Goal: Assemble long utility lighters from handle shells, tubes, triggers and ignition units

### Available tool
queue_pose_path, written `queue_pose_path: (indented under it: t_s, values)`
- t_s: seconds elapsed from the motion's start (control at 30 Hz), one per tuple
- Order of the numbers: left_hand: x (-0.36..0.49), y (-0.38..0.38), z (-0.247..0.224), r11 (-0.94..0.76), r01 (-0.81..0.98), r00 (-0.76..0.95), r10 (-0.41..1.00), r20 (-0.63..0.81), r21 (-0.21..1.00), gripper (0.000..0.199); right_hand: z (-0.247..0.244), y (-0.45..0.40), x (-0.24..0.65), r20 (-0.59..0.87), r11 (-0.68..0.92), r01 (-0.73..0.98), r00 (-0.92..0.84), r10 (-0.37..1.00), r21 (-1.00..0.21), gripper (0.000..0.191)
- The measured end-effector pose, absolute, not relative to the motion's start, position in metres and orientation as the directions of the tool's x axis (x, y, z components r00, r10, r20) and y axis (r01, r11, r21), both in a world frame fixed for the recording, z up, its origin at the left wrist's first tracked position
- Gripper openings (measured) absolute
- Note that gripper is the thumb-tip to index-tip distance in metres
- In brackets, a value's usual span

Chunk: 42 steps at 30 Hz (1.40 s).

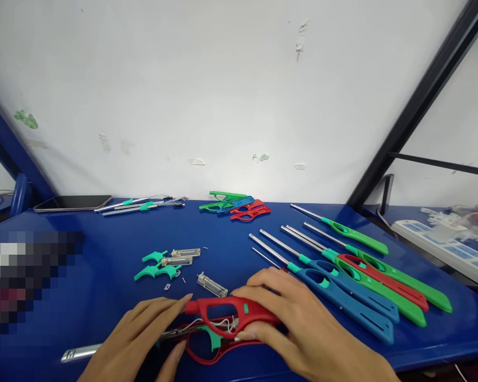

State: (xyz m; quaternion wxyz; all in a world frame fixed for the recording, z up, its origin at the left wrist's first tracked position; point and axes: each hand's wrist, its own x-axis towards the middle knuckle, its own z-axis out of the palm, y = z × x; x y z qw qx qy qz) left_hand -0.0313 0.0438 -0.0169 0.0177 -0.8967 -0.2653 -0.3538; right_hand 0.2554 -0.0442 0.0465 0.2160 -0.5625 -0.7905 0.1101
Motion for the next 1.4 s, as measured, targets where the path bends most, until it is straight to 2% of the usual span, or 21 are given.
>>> queue_pose_path:
  t_s: [0.13, 0.27, 0.4, 0.5, 0.63, 0.77, 0.87, 1.07, 1.17, 1.3, 1.4]
  values:
    - [-0.027, 0.040, -0.017, -0.856, 0.475, 0.609, 0.488, 0.625, 0.205, 0.029, 0.034, -0.054, 0.262, 0.321, 0.318, 0.871, -0.201, 0.926, -0.374, 0.033]
    - [-0.024, 0.038, -0.014, -0.873, 0.430, 0.641, 0.476, 0.602, 0.232, 0.028, 0.022, -0.058, 0.251, 0.428, 0.297, 0.902, -0.146, 0.892, -0.313, 0.033]
    - [-0.021, 0.037, -0.011, -0.875, 0.409, 0.626, 0.475, 0.618, 0.258, 0.027, 0.023, -0.051, 0.238, 0.396, 0.285, 0.901, -0.143, 0.907, -0.326, 0.034]
    - [-0.020, 0.037, -0.012, -0.880, 0.406, 0.638, 0.467, 0.612, 0.247, 0.027, 0.030, -0.044, 0.231, 0.358, 0.315, 0.869, -0.175, 0.917, -0.383, 0.035]
    - [-0.024, 0.036, -0.014, -0.893, 0.396, 0.667, 0.440, 0.601, 0.215, 0.029, 0.036, -0.039, 0.226, 0.265, 0.314, 0.814, -0.205, 0.942, -0.489, 0.032]
    - [-0.024, 0.035, -0.012, -0.915, 0.370, 0.653, 0.378, 0.656, 0.159, 0.032, 0.033, -0.039, 0.225, 0.219, 0.302, 0.796, -0.217, 0.951, -0.524, 0.031]
    - [-0.022, 0.035, -0.008, -0.916, 0.372, 0.624, 0.365, 0.691, 0.149, 0.033, 0.029, -0.040, 0.226, 0.243, 0.315, 0.788, -0.214, 0.946, -0.529, 0.031]
    - [-0.019, 0.034, -0.008, -0.892, 0.375, 0.621, 0.443, 0.647, 0.251, 0.028, 0.029, -0.039, 0.224, 0.200, 0.289, 0.797, -0.213, 0.956, -0.530, 0.034]
    - [-0.019, 0.034, -0.008, -0.881, 0.393, 0.628, 0.466, 0.623, 0.263, 0.027, 0.031, -0.040, 0.226, 0.202, 0.297, 0.821, -0.225, 0.953, -0.488, 0.038]
    - [-0.019, 0.033, -0.006, -0.874, 0.410, 0.574, 0.471, 0.670, 0.263, 0.028, 0.030, -0.042, 0.231, 0.295, 0.369, 0.840, -0.264, 0.918, -0.398, 0.043]
    - [-0.021, 0.033, -0.006, -0.855, 0.433, 0.578, 0.506, 0.641, 0.285, 0.027, 0.028, -0.045, 0.233, 0.297, 0.386, 0.834, -0.283, 0.912, -0.394, 0.040]
